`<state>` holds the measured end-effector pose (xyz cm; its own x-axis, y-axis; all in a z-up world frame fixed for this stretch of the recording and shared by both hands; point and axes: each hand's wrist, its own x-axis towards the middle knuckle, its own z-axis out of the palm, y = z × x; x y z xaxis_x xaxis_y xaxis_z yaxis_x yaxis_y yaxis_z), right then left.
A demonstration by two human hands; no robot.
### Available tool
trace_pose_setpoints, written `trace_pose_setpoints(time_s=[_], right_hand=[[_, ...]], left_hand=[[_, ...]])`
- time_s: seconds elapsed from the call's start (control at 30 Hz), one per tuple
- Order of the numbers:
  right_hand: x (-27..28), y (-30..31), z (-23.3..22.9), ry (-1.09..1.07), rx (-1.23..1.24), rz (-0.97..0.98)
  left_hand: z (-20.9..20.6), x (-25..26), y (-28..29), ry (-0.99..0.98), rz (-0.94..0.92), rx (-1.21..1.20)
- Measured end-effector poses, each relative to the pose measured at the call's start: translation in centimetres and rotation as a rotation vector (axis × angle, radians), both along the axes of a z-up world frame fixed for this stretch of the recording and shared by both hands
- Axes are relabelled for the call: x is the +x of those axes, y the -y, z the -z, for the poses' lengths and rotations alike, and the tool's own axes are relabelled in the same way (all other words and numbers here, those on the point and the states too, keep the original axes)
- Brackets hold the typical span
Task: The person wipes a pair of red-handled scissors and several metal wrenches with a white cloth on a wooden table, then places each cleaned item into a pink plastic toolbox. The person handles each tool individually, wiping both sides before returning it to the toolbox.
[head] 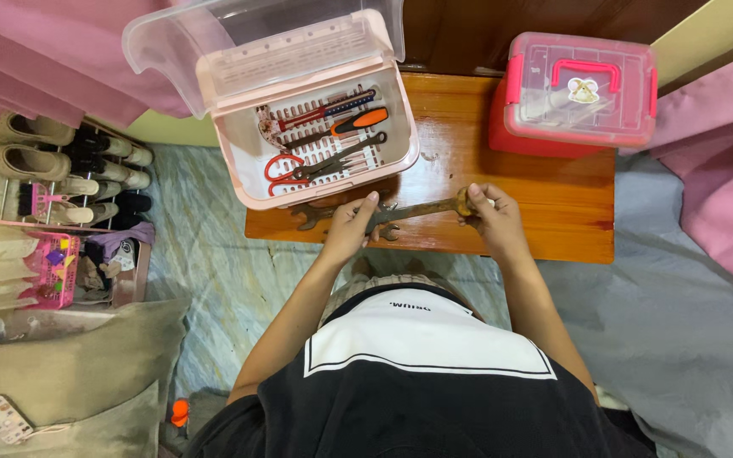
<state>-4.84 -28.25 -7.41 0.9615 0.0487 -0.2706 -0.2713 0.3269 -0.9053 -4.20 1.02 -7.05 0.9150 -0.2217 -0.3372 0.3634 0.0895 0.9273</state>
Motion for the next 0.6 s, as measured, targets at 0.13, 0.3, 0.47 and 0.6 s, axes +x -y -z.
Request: trace_pose_setpoints(time_s=[0.13, 0.3, 0.47, 0.6], right_hand=[[0.2, 0.3, 0.0, -0.061, 0.022, 0.023], [0.0, 0.8, 0.7, -0.064, 0.031, 0.044], [-0.3, 1.4, 1.3, -0.064, 0.019, 0.065], [-0.5, 1.3, 1.8, -0.066, -0.084, 0.044]], left_hand=[[0.5, 0.1, 0.0, 0.018, 0.059, -0.005], [1.9, 0.3, -0.1, 0.031, 0.103, 0.011], [3.5, 0.6, -0.3, 0.042, 0.108, 0.007], [3.2, 1.1, -1.2, 0.033, 0.138, -0.038]])
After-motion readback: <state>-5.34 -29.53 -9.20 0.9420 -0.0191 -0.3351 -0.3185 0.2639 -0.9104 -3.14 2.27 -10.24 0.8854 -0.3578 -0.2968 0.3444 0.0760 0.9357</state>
